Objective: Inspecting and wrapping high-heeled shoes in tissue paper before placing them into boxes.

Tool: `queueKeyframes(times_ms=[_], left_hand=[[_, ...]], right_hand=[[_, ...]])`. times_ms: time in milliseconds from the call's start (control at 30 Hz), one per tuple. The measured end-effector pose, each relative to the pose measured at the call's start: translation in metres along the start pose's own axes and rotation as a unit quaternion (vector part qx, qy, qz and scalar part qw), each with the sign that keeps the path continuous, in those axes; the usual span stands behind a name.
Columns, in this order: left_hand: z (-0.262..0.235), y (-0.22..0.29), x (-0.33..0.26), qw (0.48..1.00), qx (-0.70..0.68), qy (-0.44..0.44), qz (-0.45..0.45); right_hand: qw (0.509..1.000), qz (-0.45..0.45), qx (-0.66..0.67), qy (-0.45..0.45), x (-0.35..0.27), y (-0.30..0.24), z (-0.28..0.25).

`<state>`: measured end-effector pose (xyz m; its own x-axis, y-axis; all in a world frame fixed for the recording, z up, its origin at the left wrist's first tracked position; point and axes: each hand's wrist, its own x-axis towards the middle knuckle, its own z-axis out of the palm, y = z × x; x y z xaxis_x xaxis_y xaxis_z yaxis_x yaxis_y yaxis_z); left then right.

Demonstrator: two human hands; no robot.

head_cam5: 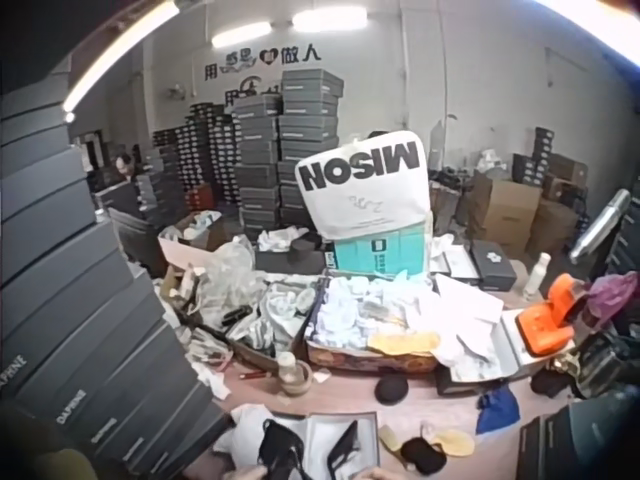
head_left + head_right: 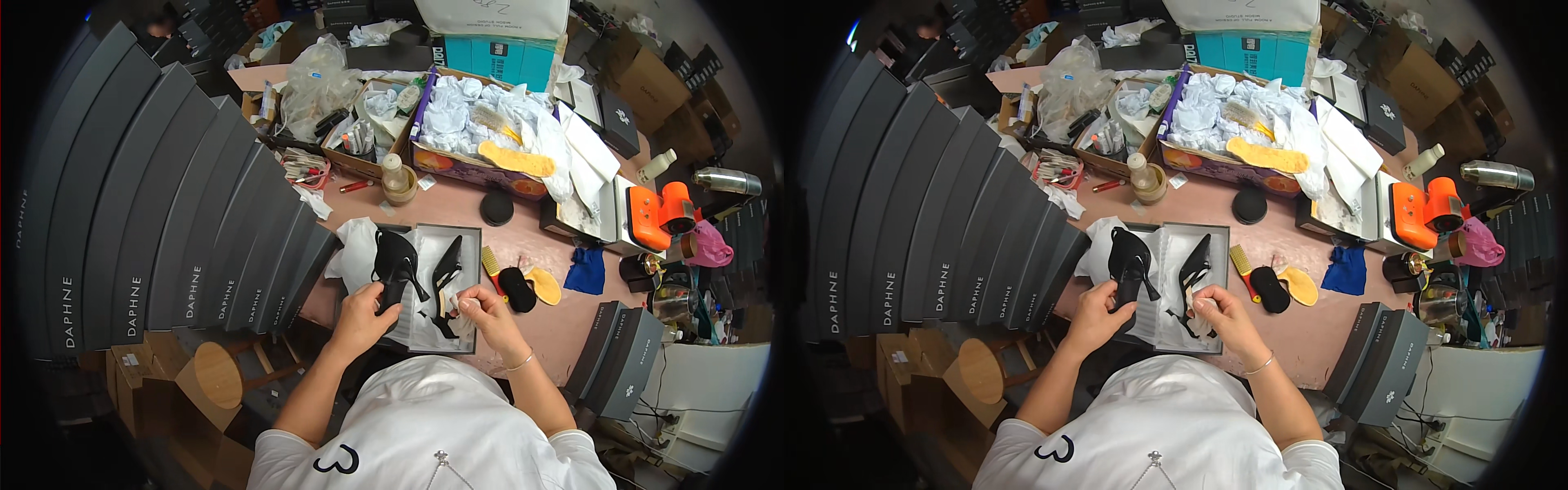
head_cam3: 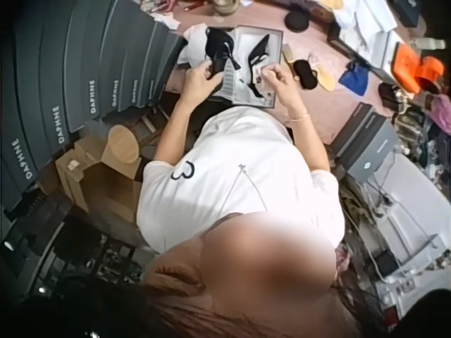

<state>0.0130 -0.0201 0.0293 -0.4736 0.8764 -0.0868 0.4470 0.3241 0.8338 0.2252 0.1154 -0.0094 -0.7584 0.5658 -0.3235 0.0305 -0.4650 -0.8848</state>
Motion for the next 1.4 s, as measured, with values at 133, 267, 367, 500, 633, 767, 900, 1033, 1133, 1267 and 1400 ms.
queueKeyframes(times_ms=[133, 267, 367, 500, 633, 767, 900, 1033, 1133, 1267, 1400], left_hand=[[0.0, 0.014, -0.012, 0.999, -0.035, -0.037, 0.013], [0.0, 0.025, -0.017, 0.994, -0.054, -0.087, -0.026], [0.003, 0.029, -0.017, 0.996, -0.01, -0.088, -0.012], [0.008, 0.024, -0.018, 0.996, 0.046, -0.071, 0.04], [0.014, 0.022, -0.02, 0.992, 0.065, -0.078, 0.069], [0.006, 0.034, -0.013, 0.966, -0.048, -0.229, -0.109], [0.03, -0.024, -0.007, 0.87, -0.424, -0.238, -0.085], [0.061, -0.023, -0.003, 0.763, -0.562, -0.285, -0.147], [0.062, -0.025, -0.004, 0.796, -0.542, -0.22, -0.155], [0.058, -0.056, 0.001, 0.786, -0.574, -0.114, -0.198], [0.046, -0.039, 0.006, 0.752, -0.624, -0.122, -0.174]], right_hand=[[0.995, -0.034, -0.092, 0.021, -0.005, -0.009, 0.007], [0.995, -0.013, -0.097, 0.027, -0.015, -0.015, 0.008], [0.999, -0.032, -0.015, 0.021, -0.02, -0.014, 0.006], [0.999, -0.027, 0.021, -0.004, -0.027, -0.023, 0.013], [0.989, -0.06, -0.129, -0.036, -0.023, -0.031, 0.028], [0.996, 0.014, -0.044, -0.082, -0.017, -0.031, 0.03], [0.988, 0.064, 0.098, -0.102, -0.024, -0.04, 0.021], [0.985, 0.075, 0.115, -0.105, -0.02, -0.036, 0.009], [0.986, 0.07, 0.13, -0.075, -0.023, -0.049, -0.001], [0.989, -0.034, -0.146, -0.003, 0.0, -0.045, -0.036], [0.895, -0.139, -0.406, 0.124, 0.063, -0.078, -0.023]])
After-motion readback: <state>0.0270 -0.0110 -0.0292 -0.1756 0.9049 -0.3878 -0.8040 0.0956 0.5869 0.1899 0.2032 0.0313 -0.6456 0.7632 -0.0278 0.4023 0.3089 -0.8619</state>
